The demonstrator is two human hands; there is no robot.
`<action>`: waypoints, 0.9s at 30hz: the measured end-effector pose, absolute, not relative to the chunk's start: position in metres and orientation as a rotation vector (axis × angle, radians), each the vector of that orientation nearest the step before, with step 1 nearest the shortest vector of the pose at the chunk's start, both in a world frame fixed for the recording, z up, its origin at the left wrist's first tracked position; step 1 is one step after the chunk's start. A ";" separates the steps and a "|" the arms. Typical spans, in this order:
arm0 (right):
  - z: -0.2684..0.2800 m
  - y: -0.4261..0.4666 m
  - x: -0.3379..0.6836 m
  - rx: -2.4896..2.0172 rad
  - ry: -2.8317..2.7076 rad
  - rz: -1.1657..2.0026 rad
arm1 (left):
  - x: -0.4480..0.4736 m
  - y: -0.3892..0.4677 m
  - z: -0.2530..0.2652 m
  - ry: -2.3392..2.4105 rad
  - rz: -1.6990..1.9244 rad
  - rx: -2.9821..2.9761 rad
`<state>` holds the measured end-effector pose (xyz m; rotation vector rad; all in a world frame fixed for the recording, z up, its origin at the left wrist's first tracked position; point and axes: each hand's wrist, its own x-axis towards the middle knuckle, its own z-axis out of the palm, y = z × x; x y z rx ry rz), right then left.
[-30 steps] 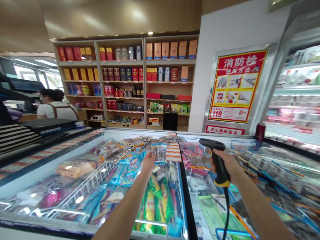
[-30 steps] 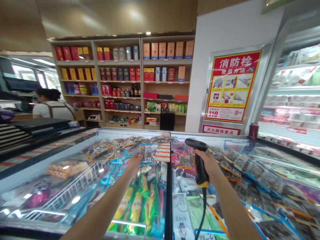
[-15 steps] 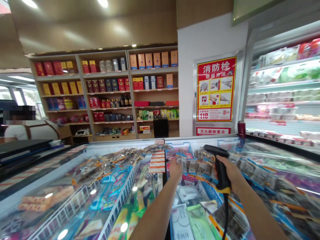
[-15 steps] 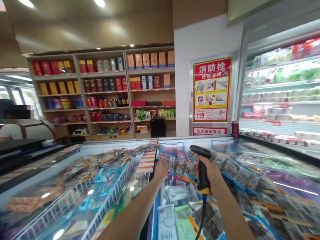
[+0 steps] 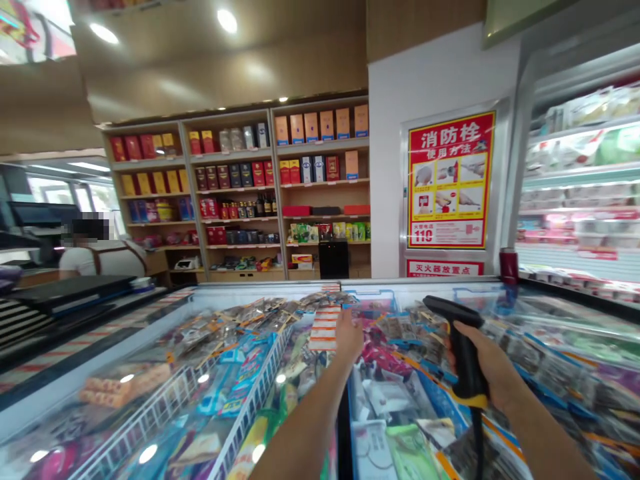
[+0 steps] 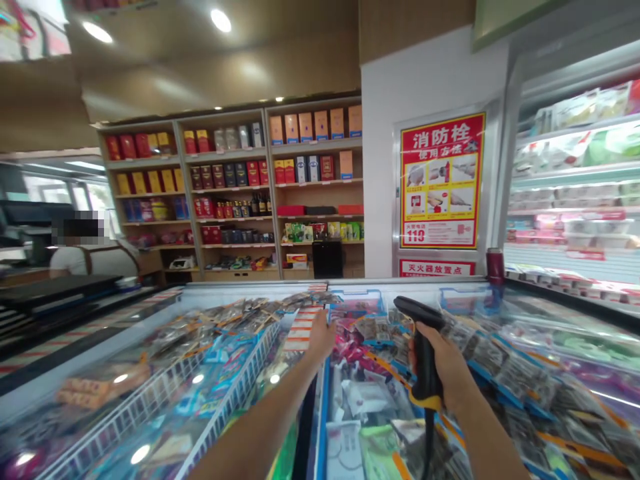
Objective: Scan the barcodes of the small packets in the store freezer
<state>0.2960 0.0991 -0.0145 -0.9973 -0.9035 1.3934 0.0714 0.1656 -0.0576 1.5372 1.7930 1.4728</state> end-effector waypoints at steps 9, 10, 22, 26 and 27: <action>-0.021 0.094 0.236 -0.955 -0.937 1.526 | -0.130 0.103 -0.033 2.493 1.178 1.539; -0.019 0.091 0.224 -0.952 -0.952 1.543 | -0.136 0.101 -0.036 2.484 1.124 1.565; -0.020 0.074 0.166 -1.053 -1.183 1.637 | -0.115 0.042 -0.067 2.404 1.076 1.625; -0.025 0.073 0.171 -1.073 -1.175 1.671 | -0.120 0.052 -0.062 2.487 1.232 1.280; -0.026 0.072 0.172 -1.081 -1.170 1.683 | -0.119 0.057 -0.063 2.462 1.260 1.220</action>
